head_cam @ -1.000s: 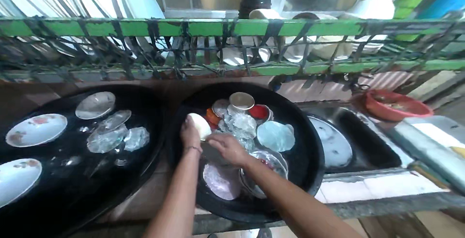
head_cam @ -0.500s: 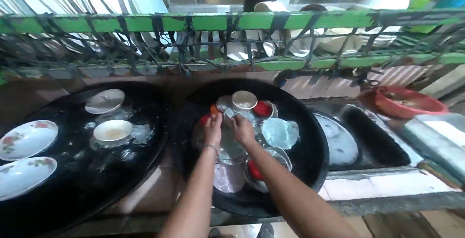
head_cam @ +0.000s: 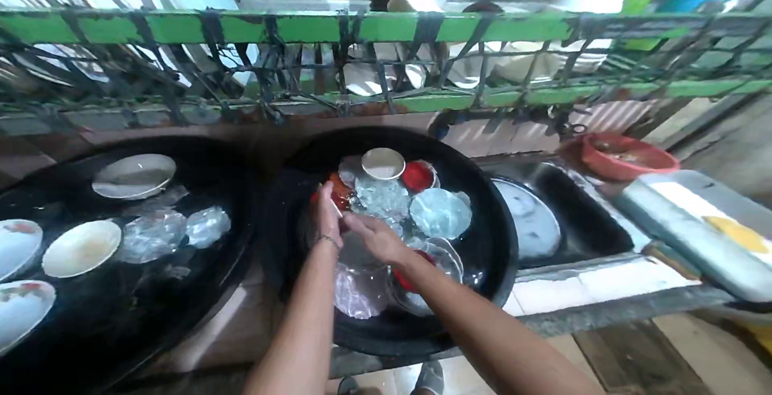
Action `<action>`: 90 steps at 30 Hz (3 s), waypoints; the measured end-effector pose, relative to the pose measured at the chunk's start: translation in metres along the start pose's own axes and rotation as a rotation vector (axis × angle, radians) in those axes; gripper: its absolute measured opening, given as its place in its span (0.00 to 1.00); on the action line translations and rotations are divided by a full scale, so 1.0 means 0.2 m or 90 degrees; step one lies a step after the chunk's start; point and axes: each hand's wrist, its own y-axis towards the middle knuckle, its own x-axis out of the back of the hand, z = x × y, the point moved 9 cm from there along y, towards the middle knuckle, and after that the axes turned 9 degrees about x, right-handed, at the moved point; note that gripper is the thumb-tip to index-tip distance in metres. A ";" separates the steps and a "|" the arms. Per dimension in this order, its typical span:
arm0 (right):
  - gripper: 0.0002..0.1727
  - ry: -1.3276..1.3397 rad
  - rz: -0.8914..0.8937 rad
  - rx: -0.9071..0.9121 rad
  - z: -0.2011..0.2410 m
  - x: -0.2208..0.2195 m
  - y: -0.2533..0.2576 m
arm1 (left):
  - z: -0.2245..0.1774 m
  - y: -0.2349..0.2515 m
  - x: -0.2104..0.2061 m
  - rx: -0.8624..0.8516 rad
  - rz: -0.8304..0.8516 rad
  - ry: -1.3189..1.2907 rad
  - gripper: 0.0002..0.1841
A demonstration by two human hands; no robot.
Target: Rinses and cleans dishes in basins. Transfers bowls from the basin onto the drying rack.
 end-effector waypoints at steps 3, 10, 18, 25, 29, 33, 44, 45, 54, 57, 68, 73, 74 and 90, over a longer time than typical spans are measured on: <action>0.19 -0.333 -0.051 -0.085 -0.09 0.24 -0.03 | -0.29 0.02 0.29 -0.159 -0.115 0.071 0.39; 0.37 -0.511 -0.025 -0.425 -0.45 0.49 -0.16 | -0.75 -0.24 0.99 -0.344 -0.630 0.111 0.52; 0.19 -0.493 -0.094 -0.321 -0.16 0.39 -0.11 | -0.10 -0.19 -0.04 -0.116 0.089 0.022 0.25; 0.20 -0.208 -0.041 0.023 -0.04 0.11 -0.12 | 0.25 0.04 -0.18 0.155 0.063 0.037 0.32; 0.31 -0.325 -0.059 -0.067 -0.28 0.23 0.03 | 0.33 -0.05 -0.24 0.207 0.103 0.019 0.29; 0.26 -0.198 0.010 0.054 -0.09 0.03 0.03 | 0.19 -0.06 -0.14 0.120 -0.001 0.081 0.31; 0.30 -0.537 0.082 -0.180 -0.29 0.13 -0.08 | -0.37 -0.06 0.58 -0.122 -0.145 -0.352 0.38; 0.28 -0.523 0.060 -0.169 -0.27 0.12 -0.06 | -0.33 -0.09 0.48 -0.109 -0.103 -0.286 0.36; 0.31 -0.116 0.133 0.024 -0.02 -0.04 -0.15 | 0.18 0.00 -0.03 0.174 0.100 -0.036 0.30; 0.35 -0.216 0.094 -0.007 -0.20 0.06 -0.11 | 0.27 0.02 -0.05 0.203 0.100 -0.010 0.31; 0.51 -0.432 0.269 -0.046 -0.16 -0.22 -0.13 | -0.44 -0.01 0.70 -0.201 -0.220 -0.305 0.33; 0.30 -0.561 0.328 0.021 -0.13 -0.36 -0.12 | -0.38 -0.09 0.65 -0.149 -0.174 -0.285 0.34; 0.26 -0.581 0.313 0.026 -0.09 -0.36 -0.13 | -0.34 -0.09 0.59 -0.152 -0.157 -0.206 0.31; 0.17 -0.262 -0.034 0.084 0.17 -0.20 -0.09 | 0.18 0.01 0.17 0.164 0.002 0.031 0.22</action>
